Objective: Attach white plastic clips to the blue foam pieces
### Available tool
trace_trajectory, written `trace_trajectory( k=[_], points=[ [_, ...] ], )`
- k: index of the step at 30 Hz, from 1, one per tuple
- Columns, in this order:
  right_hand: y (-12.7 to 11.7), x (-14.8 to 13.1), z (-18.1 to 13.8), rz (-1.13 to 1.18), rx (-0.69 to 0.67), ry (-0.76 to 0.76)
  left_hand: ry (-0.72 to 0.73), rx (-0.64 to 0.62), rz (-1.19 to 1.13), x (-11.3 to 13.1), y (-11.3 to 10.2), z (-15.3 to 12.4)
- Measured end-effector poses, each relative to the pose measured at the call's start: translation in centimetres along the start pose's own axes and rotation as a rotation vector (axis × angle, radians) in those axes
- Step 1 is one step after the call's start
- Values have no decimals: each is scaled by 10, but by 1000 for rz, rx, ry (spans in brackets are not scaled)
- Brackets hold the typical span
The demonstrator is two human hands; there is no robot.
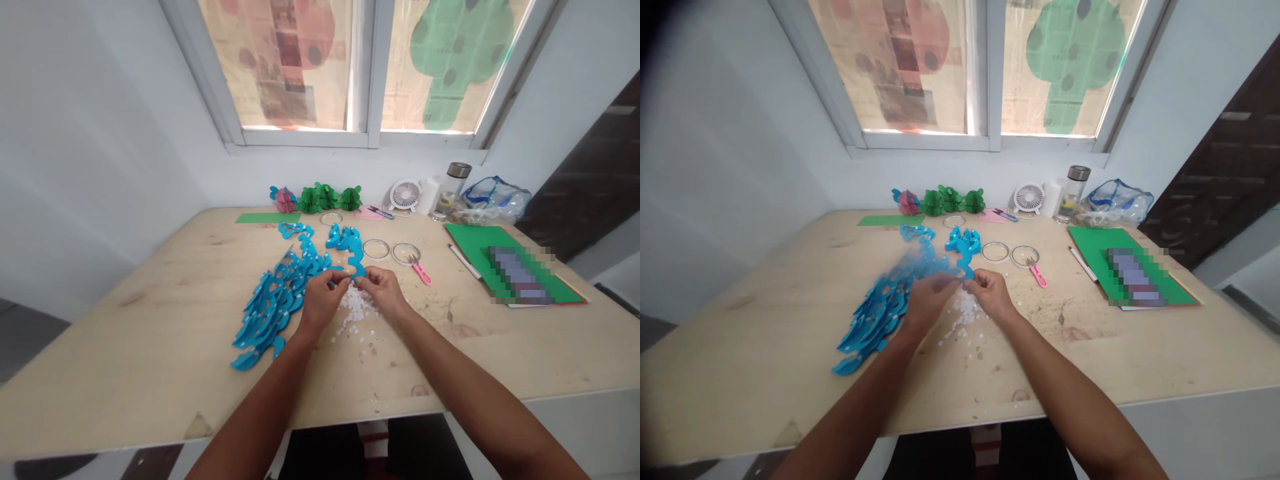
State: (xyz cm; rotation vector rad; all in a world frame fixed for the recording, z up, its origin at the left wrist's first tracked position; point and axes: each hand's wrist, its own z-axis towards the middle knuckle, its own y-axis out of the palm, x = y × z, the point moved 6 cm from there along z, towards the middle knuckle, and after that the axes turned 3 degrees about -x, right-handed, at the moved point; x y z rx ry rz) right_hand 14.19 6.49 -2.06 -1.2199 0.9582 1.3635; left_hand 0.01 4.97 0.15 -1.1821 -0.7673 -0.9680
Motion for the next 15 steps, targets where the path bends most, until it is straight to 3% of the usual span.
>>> trace_trajectory(
  k=[15],
  points=[
    [-2, 2, 0, 46, 5, 12, 53, 16, 60, 3, -1, 1]
  ],
)
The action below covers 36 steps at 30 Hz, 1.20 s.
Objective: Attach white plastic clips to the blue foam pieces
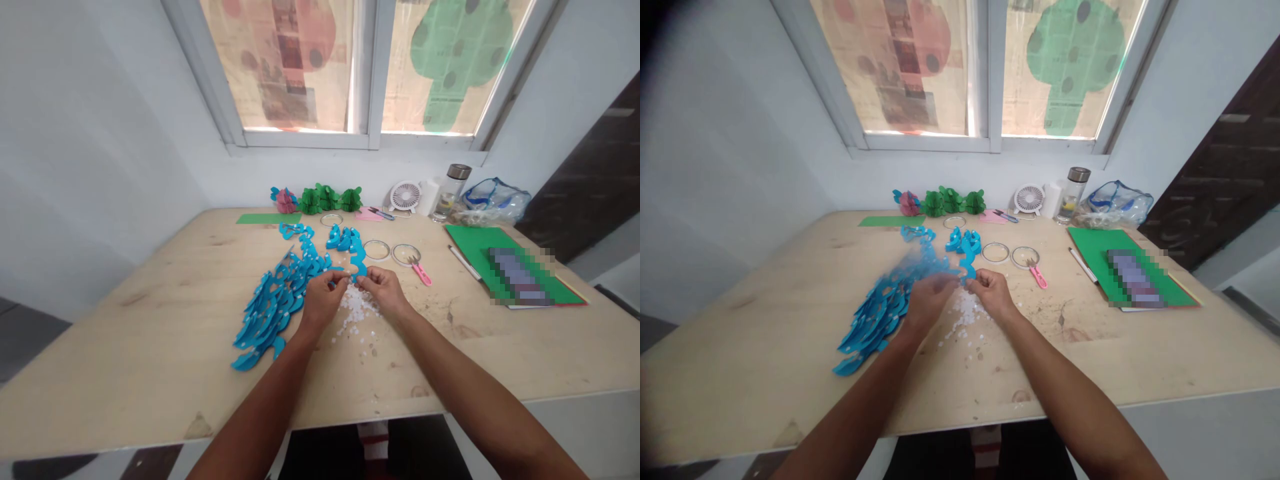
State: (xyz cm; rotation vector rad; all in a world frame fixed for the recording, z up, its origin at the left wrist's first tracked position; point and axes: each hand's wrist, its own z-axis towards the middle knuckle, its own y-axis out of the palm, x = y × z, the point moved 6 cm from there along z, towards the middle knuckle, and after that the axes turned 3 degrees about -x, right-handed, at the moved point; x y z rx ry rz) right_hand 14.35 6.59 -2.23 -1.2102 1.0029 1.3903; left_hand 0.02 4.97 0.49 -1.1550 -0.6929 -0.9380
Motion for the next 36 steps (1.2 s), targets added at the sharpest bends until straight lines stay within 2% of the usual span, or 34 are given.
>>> trace_trajectory(
  k=[3, 7, 12, 19, 28, 36],
  points=[
    [-2, 2, 0, 14, 27, 9, 124, 11, 92, 7, 0, -2],
    [-2, 3, 0, 13, 48, 17, 340, 69, 344, 19, 2, -7],
    [-1, 2, -1, -14, 51, 1, 449, 100, 472, 23, 5, -10],
    [-1, 0, -1, -57, 24, -6, 447, 107, 494, 21, 5, -9],
    [0, 2, 0, -30, 26, 9, 372, 35, 498, 21, 7, -8],
    [-3, 3, 0, 66, 73, 56, 164, 110, 317, 10, -5, -3]
  ],
)
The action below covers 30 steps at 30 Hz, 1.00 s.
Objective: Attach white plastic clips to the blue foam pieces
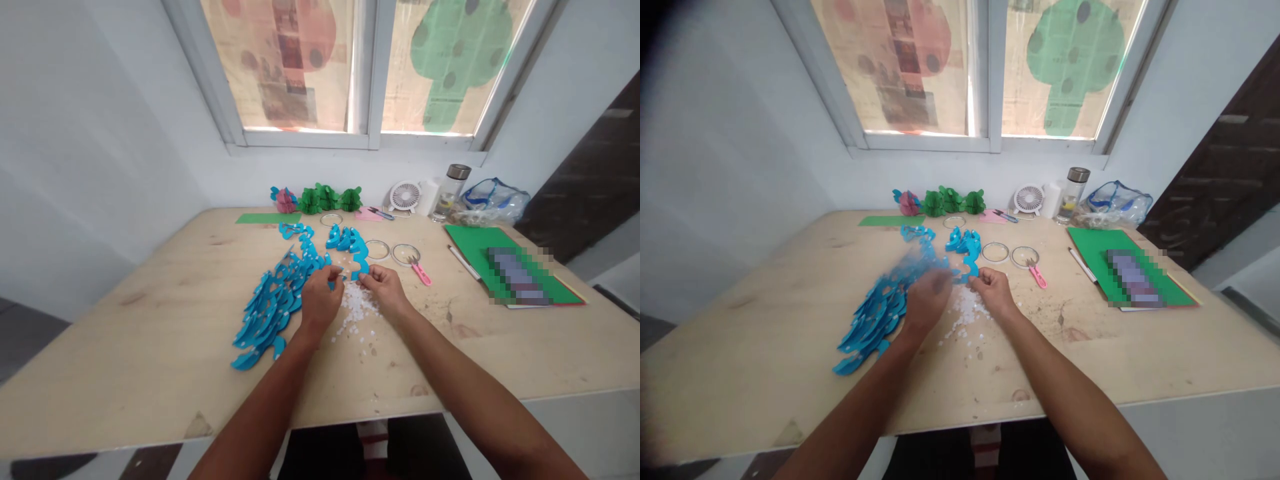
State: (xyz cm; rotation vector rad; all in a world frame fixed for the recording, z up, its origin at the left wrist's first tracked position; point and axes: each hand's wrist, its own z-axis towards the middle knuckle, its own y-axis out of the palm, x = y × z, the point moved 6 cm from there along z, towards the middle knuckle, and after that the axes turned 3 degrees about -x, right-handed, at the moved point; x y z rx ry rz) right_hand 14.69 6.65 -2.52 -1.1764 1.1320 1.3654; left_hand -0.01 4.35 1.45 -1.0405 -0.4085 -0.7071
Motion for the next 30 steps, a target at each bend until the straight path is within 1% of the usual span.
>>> trace_trajectory(
  k=[2, 6, 8, 11, 15, 17, 20, 22, 24, 27, 30],
  points=[
    [-1, 2, 0, 19, 16, 12, -7, -34, 6, -2, 2, 1],
    [-3, 4, 1, 23, 20, 7, -7, -161, 58, -5, 13, 1],
    [-3, 5, 2, 18, 19, 8, -13, -203, 88, -6, 17, 1],
    [-4, 8, 3, 2, 19, 15, -33, -209, 132, -8, 19, 1],
    [-3, 8, 4, 3, 4, 8, -37, -179, 123, -8, 14, 2],
    [-2, 7, 4, -1, -7, 1, -48, -153, 51, -8, 9, 3],
    [0, 3, 2, -14, -26, 6, -96, -118, -147, -10, 3, 4],
    [2, 0, 0, -20, -37, 13, -155, -94, -295, -12, 2, 5],
    [5, -2, -2, -18, -56, 18, -245, -71, -452, -16, 3, 4],
    [11, -5, -6, -16, -112, 31, -377, -94, -688, -21, 9, 3],
    [16, -7, -8, -24, -153, 34, -451, -130, -829, -23, 15, 1]
  ],
)
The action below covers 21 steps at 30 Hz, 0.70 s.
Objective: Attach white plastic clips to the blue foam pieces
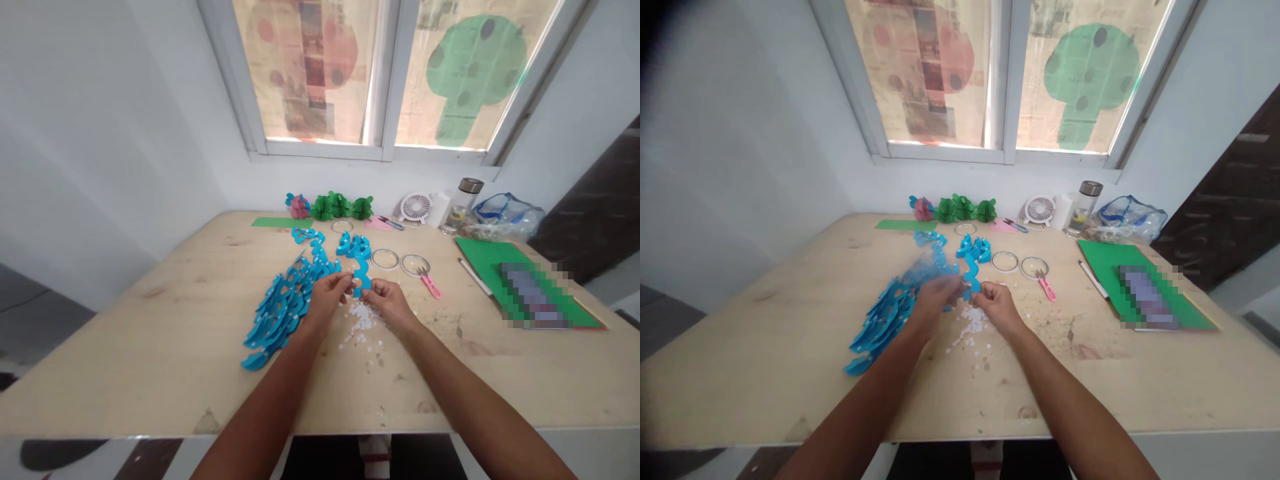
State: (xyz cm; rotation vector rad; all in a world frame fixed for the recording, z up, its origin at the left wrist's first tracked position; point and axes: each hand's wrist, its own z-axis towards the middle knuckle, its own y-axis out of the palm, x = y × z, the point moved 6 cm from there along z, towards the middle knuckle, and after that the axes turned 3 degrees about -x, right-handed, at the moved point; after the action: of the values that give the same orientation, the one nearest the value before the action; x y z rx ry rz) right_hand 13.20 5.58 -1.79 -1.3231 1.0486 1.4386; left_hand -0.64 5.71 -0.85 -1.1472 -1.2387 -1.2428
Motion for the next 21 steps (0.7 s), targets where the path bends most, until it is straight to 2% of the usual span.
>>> trace_trajectory(
  k=[9, 16, 21],
  points=[
    [5, 3, 1, -86, -103, -26, -86, -24, -174, -8, 0, 2],
    [1, -2, 1, -65, -64, -67, -75, -45, -115, -6, 4, 3],
    [-7, 7, 4, -19, 5, -2, 16, 37, -70, 0, 0, 4]
  ],
)
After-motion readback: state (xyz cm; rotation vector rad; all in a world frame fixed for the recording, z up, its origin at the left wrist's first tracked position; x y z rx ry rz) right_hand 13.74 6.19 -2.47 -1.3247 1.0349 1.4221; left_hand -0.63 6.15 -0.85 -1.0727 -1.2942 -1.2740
